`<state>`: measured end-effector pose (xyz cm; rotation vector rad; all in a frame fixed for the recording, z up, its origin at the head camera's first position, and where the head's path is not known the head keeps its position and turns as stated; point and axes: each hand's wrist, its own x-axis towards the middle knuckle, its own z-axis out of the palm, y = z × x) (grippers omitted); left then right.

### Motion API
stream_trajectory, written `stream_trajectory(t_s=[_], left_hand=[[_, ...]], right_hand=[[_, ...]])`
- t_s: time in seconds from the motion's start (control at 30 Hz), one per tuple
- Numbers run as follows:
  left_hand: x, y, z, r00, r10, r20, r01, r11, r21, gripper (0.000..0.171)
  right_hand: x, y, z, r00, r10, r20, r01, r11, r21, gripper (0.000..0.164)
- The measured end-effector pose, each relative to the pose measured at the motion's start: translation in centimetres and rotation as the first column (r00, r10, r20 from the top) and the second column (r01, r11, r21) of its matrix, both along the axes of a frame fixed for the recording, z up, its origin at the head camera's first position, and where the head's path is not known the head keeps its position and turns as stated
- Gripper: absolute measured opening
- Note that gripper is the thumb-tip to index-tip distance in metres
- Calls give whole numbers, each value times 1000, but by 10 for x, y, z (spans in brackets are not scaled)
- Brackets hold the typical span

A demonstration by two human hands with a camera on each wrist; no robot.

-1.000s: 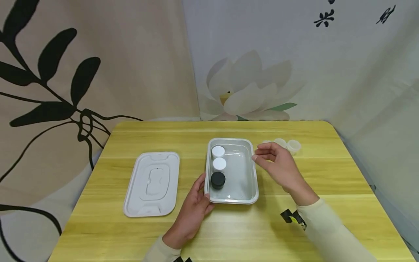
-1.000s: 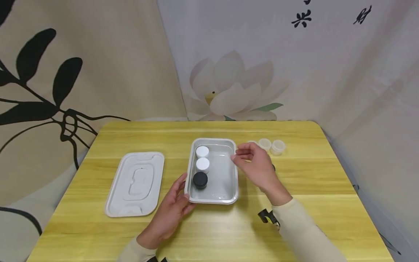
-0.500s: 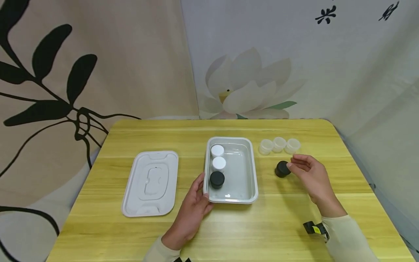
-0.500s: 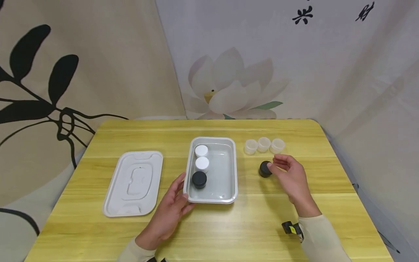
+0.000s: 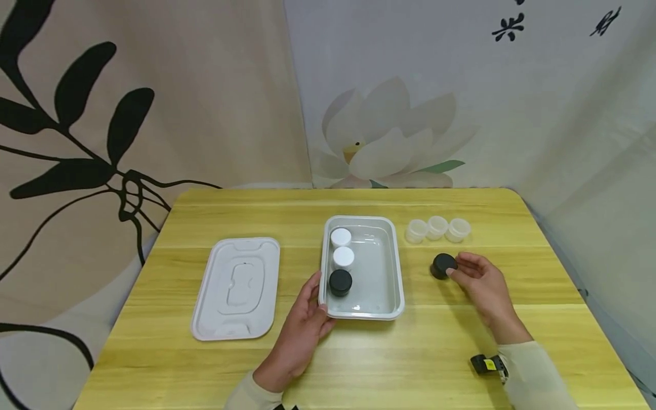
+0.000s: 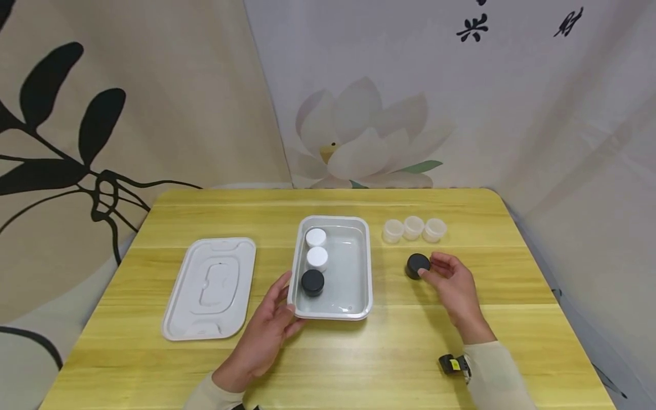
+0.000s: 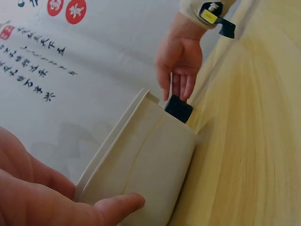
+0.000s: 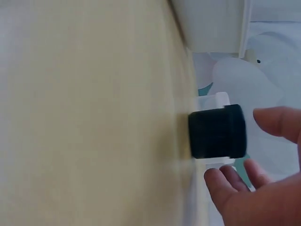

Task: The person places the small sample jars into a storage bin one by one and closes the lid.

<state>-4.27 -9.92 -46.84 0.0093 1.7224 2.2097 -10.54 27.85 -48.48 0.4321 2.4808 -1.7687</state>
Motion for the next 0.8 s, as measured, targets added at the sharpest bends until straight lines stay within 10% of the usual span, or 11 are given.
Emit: stream_trajectory(t_s=[0.8], left_hand=[[-3,-1,-2,999,5,43,-6,1000,7,66]], right_hand=[[-10,-11,-3,998,64,-12,-64,998,-19,67]])
